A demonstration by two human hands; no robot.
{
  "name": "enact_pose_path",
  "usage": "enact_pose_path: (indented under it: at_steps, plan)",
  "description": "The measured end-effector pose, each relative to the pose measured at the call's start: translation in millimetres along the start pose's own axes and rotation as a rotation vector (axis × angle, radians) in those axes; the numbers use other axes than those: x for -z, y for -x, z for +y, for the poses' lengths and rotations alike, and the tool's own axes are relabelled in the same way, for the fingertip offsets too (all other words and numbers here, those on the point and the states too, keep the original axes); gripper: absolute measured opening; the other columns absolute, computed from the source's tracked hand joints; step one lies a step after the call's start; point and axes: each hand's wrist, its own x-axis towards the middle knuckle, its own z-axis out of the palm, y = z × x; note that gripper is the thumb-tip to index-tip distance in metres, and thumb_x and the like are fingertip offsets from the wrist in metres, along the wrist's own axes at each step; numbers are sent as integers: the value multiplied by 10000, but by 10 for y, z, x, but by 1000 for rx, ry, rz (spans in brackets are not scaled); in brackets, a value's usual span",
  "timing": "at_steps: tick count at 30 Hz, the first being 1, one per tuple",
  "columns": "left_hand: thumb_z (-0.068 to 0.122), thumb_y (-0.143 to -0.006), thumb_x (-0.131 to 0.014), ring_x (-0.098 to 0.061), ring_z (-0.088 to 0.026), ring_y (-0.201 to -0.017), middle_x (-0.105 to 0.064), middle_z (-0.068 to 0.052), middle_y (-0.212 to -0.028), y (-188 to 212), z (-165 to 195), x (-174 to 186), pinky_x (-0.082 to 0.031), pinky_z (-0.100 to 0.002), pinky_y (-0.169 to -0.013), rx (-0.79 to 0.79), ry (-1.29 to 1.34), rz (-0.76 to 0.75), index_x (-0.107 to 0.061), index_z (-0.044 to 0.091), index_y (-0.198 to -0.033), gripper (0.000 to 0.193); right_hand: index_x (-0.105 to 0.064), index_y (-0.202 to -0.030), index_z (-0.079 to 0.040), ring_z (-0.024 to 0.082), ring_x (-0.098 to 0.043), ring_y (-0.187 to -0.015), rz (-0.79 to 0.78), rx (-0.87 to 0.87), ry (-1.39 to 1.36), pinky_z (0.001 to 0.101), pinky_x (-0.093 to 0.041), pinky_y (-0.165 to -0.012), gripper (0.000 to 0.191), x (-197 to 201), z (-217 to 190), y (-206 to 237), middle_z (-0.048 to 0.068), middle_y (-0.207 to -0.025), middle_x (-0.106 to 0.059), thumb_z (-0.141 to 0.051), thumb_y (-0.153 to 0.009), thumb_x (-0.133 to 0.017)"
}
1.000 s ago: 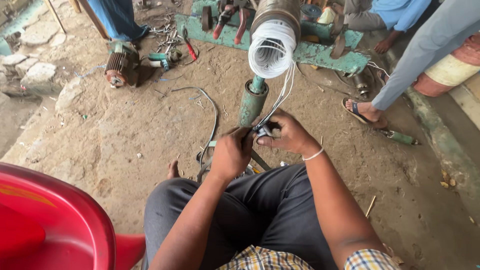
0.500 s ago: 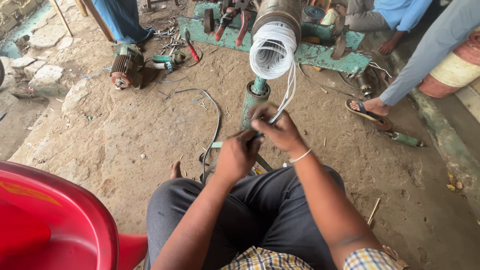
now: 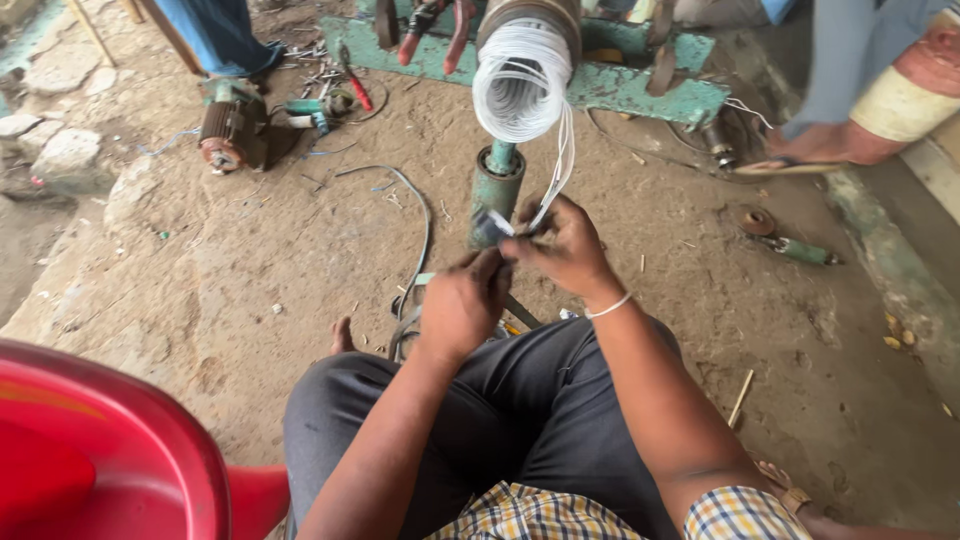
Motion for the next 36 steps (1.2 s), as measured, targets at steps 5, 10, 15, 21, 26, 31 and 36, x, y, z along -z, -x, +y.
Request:
enact_pose_path:
  at_steps: [5,10,15,21,26,31,36]
  plan:
    - [240,-923,-693,-697,-387,-741,-729,-136,-934,-17,24,72,-547,-479,-634,-6,-41,44,-725,109,-1134,250,-680,-1088,-38,117,-637,-1243,-314,21,-142,302,-544,-1038,298,19,119,-132,42,-1298,-675,-229,-926,-840]
    - [237,-925,-681,-694,-383,-745,-719,-136,-923,-52,-32,94,-544,-476,-646,1,-78,79,-713,100,-1159,273,-693,-1167,-16,172,-675,-1089,-333,-38,148,338,-566,-971,462,304,-61,-51,92,-1156,-709,-227,-811,-898]
    - [225,-925,-676,-687,-403,-762,-719,-151,-953,-39,-39,-19,-538,-495,-661,15,-46,48,-701,86,-1072,204,-533,-1394,-97,160,-678,-1068,-332,-104,-89,326,-566,-933,777,355,-247,99,80,-1129,-699,-220,-730,-916]
    - [228,-940,-660,-686,-414,-819,-714,-158,-975,-37,35,-240,-540,-509,-695,-29,40,27,-675,90,-1068,189,-600,-1176,7,162,-586,-1031,136,97,177,330,-522,-918,392,63,147,-110,97,-1108,-624,-99,-917,-874]
    - [273,-954,-628,-703,-381,-825,-730,-130,-1005,-68,-40,-313,-546,-488,-672,-12,-27,115,-682,147,-1139,230,-637,-1214,-27,134,-619,-1169,-352,115,89,291,-524,-1000,422,450,153,-145,39,-1285,-638,-108,-835,-805]
    - [391,-1024,-534,-715,-335,-729,-744,-95,-969,-202,-138,-682,-542,-487,-606,132,-210,-14,-639,241,-1337,362,-608,-1304,-26,151,-624,-1042,-264,34,173,291,-528,-876,561,1007,300,-16,42,-1087,-659,-125,-808,-851]
    - [414,-935,-540,-731,-294,-781,-753,-45,-1032,-352,-213,-1088,-570,-447,-636,23,-147,1,-631,287,-1333,428,-593,-1228,7,170,-613,-999,-115,12,250,285,-499,-901,315,1143,709,-107,60,-1089,-648,-25,-981,-785]
